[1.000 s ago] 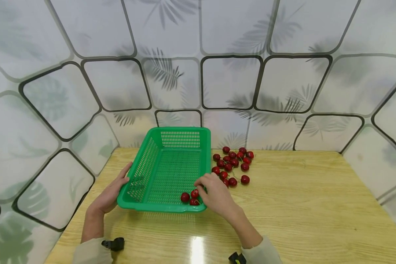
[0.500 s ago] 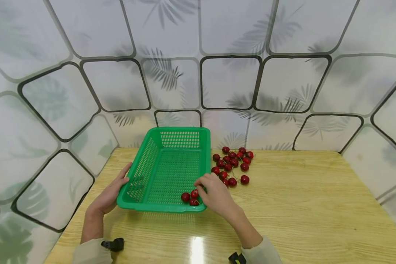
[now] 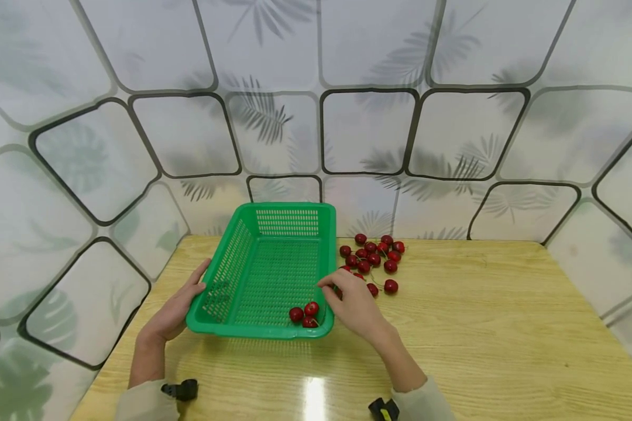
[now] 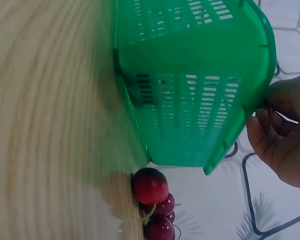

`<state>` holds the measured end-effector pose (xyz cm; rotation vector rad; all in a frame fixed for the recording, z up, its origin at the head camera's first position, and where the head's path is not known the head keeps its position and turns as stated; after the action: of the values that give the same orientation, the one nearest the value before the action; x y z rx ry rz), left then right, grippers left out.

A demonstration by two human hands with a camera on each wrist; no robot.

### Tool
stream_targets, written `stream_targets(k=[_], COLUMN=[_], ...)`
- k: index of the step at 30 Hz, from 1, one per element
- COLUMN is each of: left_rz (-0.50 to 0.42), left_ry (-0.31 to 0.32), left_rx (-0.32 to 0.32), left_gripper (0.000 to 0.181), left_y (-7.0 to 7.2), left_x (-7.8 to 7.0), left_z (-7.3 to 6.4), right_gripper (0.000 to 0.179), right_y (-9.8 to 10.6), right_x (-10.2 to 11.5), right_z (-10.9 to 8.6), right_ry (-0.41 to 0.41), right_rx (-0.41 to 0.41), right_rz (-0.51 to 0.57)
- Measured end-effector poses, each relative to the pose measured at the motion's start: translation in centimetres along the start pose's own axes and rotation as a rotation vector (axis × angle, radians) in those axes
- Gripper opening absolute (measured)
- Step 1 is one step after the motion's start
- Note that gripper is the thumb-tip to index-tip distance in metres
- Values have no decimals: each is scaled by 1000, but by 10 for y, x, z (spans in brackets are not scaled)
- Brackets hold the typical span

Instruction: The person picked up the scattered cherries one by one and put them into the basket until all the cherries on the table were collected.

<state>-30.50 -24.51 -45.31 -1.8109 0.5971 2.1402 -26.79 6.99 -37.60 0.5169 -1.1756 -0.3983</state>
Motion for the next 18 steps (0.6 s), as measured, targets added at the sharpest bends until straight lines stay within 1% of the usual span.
stream_targets(k=[5, 11, 14, 18], left_rz=[-5, -10, -15, -12], left_ry=[4, -6, -7, -6], left_rx=[-1, 3, 6, 6], left_gripper=[64, 64, 64, 64], left_y=[1, 1, 1, 0], left_x=[0, 0, 0, -1], left_z=[0, 0, 0, 1], right_gripper=[12, 12, 12, 13], right_y=[17, 50, 64, 77], right_x=[-17, -39, -56, -80], right_z=[5, 9, 9, 8], right_ry=[-78, -140, -210, -314], right_rx=[-40, -127, -143, -151], right_rz=[10, 12, 8, -10])
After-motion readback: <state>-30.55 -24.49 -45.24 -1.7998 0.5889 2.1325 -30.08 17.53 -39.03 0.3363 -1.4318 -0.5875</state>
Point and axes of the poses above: each hand's wrist, its own z-axis towards the middle knuckle, its own y-axis out of the back of the hand, x = y × z, the point moved 10 cm from there along z, towards the middle knuckle, and after that the axes turned 13 degrees about -y, right-handed, at the moved point
